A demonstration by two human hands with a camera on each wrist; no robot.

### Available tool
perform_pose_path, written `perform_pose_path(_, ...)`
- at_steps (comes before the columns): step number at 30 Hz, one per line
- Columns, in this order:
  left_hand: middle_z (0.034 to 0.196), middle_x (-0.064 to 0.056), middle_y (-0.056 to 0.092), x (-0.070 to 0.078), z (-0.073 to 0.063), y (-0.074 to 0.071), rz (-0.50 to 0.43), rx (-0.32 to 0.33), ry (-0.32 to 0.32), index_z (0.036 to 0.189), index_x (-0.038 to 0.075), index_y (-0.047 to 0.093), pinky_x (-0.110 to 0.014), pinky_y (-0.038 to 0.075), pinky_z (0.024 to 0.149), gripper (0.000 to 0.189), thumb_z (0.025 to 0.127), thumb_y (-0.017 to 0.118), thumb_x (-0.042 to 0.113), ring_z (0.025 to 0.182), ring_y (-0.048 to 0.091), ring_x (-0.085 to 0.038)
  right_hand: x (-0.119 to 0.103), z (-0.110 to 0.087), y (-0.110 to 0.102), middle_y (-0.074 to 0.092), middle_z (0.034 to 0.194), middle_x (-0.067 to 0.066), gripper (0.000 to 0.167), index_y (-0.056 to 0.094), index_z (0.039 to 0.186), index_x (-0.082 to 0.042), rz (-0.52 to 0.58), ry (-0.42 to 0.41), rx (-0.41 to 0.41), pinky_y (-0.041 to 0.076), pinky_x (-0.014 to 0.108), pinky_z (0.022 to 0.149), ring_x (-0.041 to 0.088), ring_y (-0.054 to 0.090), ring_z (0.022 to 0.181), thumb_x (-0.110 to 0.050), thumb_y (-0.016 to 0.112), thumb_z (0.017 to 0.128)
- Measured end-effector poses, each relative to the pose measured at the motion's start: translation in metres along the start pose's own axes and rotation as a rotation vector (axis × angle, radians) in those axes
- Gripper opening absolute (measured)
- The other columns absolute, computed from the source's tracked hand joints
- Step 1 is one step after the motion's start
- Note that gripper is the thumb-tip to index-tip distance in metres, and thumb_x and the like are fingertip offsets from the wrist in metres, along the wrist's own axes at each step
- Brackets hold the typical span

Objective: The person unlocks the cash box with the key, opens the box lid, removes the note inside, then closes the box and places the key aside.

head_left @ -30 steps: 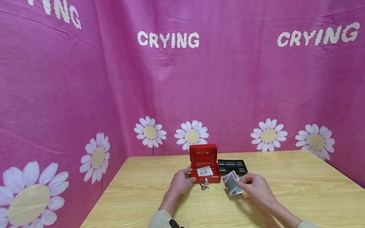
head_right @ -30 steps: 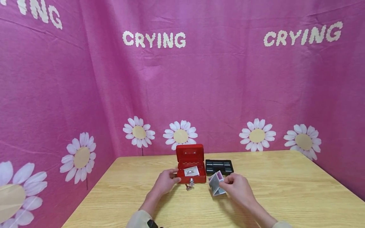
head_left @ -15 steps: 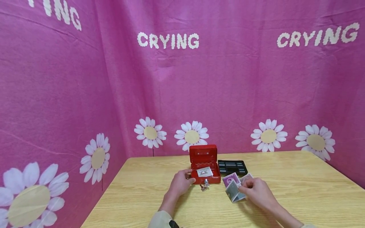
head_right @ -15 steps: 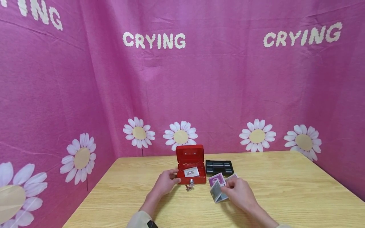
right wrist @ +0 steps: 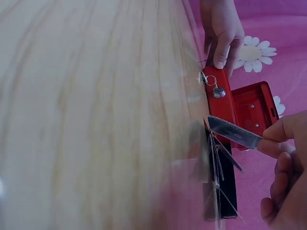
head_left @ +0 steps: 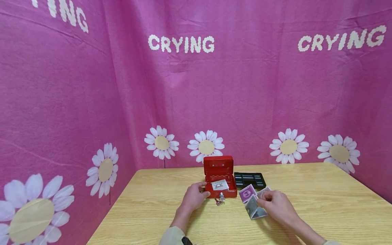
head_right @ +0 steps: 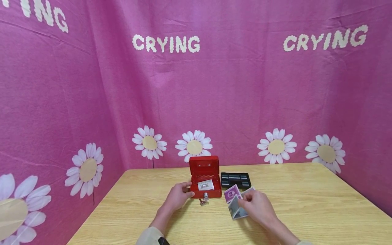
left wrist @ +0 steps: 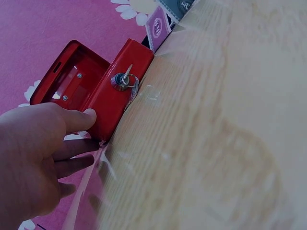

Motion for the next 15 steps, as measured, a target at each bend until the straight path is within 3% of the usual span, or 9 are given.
perform_pose_path(10, 0.119, -0.011, 0.070, -0.0004, -0.0014, 0.0010, 0.007, -0.004, -0.014, 0.133, 0.003, 0.062, -0.043, 0.055, 0.091, 0.043, 0.092, 0.070, 0.012, 0.101, 0.065, -0.020, 0.0011, -0.0003, -0.0020, 0.036, 0.054, -0.008, 0.032, 0.045, 0.055, -0.017, -0.043, 0.008, -0.020, 0.026, 0.022, 0.051, 0.006, 0.034, 0.054, -0.017, 0.067, 0.079)
perform_pose_path(15, 0.115, -0.017, 0.071, -0.0002, -0.0009, -0.0004, -0.023, -0.004, 0.059, 0.131, -0.003, 0.061, -0.043, 0.055, 0.089, 0.042, 0.091, 0.069, 0.008, 0.101, 0.069, -0.025, -0.0006, 0.0030, -0.0043, 0.045, 0.058, -0.006, 0.029, 0.053, 0.056, -0.016, -0.061, 0.008, 0.000, 0.028, 0.022, 0.051, 0.007, 0.038, 0.057, -0.018, 0.065, 0.082)
Point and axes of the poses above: each hand's wrist, its own z-axis towards the middle knuckle, its own y-axis out of the palm, x = y × z, the point moved 1 cm from there along z, towards the middle knuckle
